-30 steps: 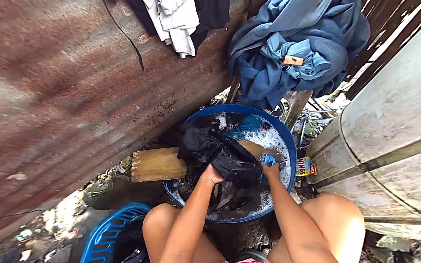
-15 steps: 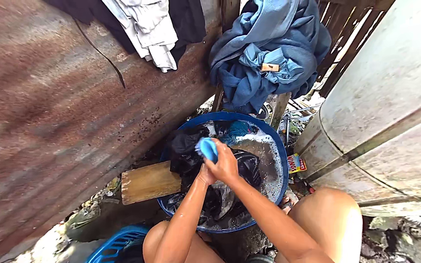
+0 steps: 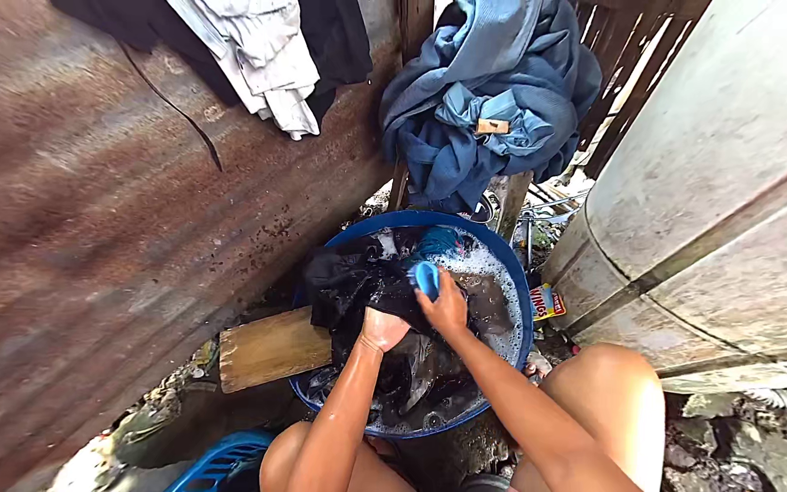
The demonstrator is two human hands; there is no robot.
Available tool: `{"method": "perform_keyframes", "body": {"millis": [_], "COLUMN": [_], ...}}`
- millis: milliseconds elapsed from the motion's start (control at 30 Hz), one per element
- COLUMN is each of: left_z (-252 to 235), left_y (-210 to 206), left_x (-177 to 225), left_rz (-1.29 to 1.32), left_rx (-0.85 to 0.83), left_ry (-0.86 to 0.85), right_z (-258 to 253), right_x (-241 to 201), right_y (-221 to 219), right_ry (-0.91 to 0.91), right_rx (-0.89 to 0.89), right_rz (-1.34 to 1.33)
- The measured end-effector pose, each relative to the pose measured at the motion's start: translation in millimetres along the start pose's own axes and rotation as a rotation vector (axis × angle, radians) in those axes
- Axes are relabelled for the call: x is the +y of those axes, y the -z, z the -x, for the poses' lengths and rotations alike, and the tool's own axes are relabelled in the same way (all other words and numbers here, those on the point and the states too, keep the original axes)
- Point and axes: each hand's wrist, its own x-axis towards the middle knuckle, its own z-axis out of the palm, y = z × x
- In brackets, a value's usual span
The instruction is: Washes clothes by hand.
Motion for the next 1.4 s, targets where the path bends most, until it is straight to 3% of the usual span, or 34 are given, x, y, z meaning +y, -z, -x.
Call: {"method": "perform_keyframes", "body": {"millis": [67,167,233,333,400,500,600,667,767,867,1000,1133,1200,1300,1400], "left_z": [0,5,6,2,7,12,9,15,17,25,39,31,27,41,17], "left_y": [-1,-6,-5,2,-5,-13,-2,-3,-22,-54,-68,-41,-39,-58,-35], "left_x": [-6,-12,-9,1,12,25,10,-13,-25,-3,-2,-24,-26,-13,-10], "left_rz": [-0.009,-0.095,-0.079,-0.016,0.027,0.103,0.149,-0.131,-0.597,-1.086,-0.521,-0.195,-0.155,-0.173,-0.102], "left_rx": [-0.004,0.126,0.126,-0.026,-0.038,-0.006,0.178,0.431,0.615,0.437,0.486,0.253,0.258,0.373,0.219], "left_ry": [0.005,0.020,0.011,0.026,0.039,-0.084,-0.151,-0.019,0.285,0.557,0.372,0.072,0.024,-0.001,0.021], "right_z": [5,31,34,11,-5,-17,-16,-7,19,51,54,27,43,72,39], "right_x": [-4,-57,-64,-8,33,73,72,60,37,8,2,12,-10,-33,-2], "right_y": [5,-4,-9,4,34,57,45,33,23,13,6,15,13,2,12], "right_ry": [-0.098,0.065,0.171,0.144,-0.054,-0.355,-0.374,-0.343,-0.248,-0.072,0.141,-0.026,0.064,0.353,0.214], "right_rx": [-0.002,-0.039,-0.054,0.011,-0.022,0.081,0.150,0.070,-0.052,-0.095,0.016,0.060,0.017,-0.025,-0.051], "right_rz": [-0.035,-0.142,-0.133,0.098,0.185,-0.096,-0.507,-0.575,-0.271,-0.189,-0.191,-0.177,-0.188,-0.183,-0.108]}}
